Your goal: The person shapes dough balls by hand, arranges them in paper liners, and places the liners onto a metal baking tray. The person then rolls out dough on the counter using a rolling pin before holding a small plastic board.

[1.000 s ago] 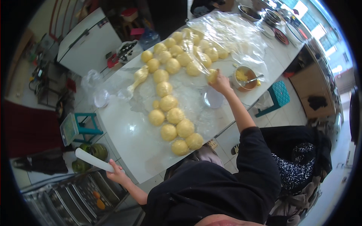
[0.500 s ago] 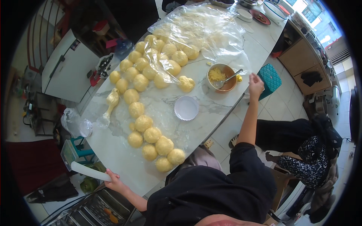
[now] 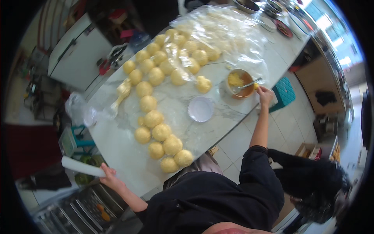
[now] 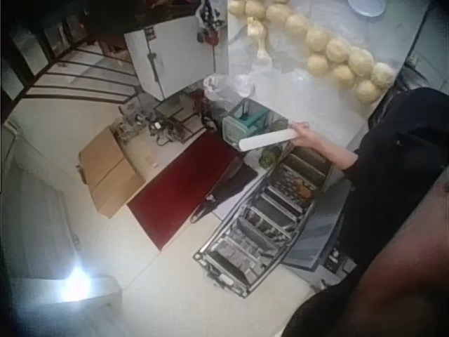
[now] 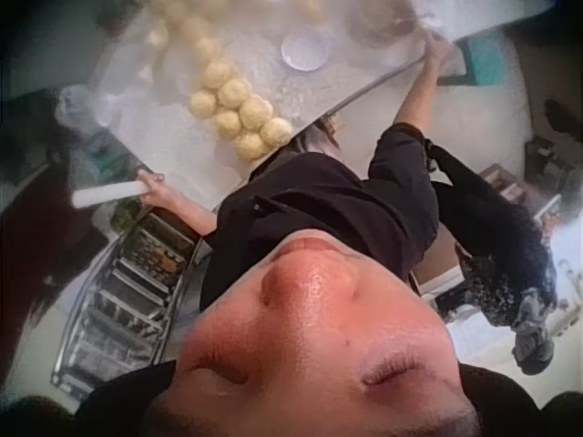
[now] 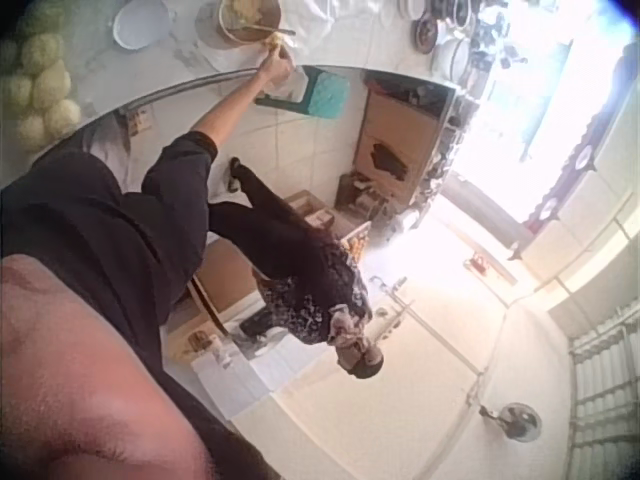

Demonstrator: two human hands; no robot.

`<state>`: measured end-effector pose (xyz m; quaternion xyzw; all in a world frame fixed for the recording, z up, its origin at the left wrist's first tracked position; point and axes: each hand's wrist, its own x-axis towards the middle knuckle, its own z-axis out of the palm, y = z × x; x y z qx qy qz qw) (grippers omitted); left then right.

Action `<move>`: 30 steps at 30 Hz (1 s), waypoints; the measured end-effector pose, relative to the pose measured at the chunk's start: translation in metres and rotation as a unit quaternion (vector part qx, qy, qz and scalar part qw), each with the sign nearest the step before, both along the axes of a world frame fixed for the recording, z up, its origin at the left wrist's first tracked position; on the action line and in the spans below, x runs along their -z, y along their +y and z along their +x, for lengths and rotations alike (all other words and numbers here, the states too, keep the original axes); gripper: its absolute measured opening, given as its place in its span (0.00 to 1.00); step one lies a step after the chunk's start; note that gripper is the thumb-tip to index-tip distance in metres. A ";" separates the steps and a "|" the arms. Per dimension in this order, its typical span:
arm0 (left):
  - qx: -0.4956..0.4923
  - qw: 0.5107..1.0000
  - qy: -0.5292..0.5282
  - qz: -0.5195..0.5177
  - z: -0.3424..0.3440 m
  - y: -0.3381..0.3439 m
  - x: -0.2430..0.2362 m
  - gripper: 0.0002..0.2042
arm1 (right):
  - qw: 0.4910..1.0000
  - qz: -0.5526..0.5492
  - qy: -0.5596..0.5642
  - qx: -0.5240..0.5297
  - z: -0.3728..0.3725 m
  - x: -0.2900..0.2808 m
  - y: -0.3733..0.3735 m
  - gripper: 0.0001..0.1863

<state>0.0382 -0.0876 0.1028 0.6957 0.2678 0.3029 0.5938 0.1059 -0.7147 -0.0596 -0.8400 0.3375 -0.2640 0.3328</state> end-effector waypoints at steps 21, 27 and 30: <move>-0.197 0.971 -0.003 -0.136 -0.167 0.224 0.040 0.10 | 0.819 -0.224 -0.011 -0.528 -0.069 -0.021 0.618 0.19; -0.252 0.953 0.046 -0.160 -0.199 0.260 0.056 0.10 | 0.685 -0.229 0.188 -0.665 -0.111 -0.033 0.607 0.28; -0.216 0.956 0.000 -0.197 -0.186 0.259 0.054 0.10 | 0.803 -0.300 0.110 -0.503 -0.066 -0.034 0.618 0.29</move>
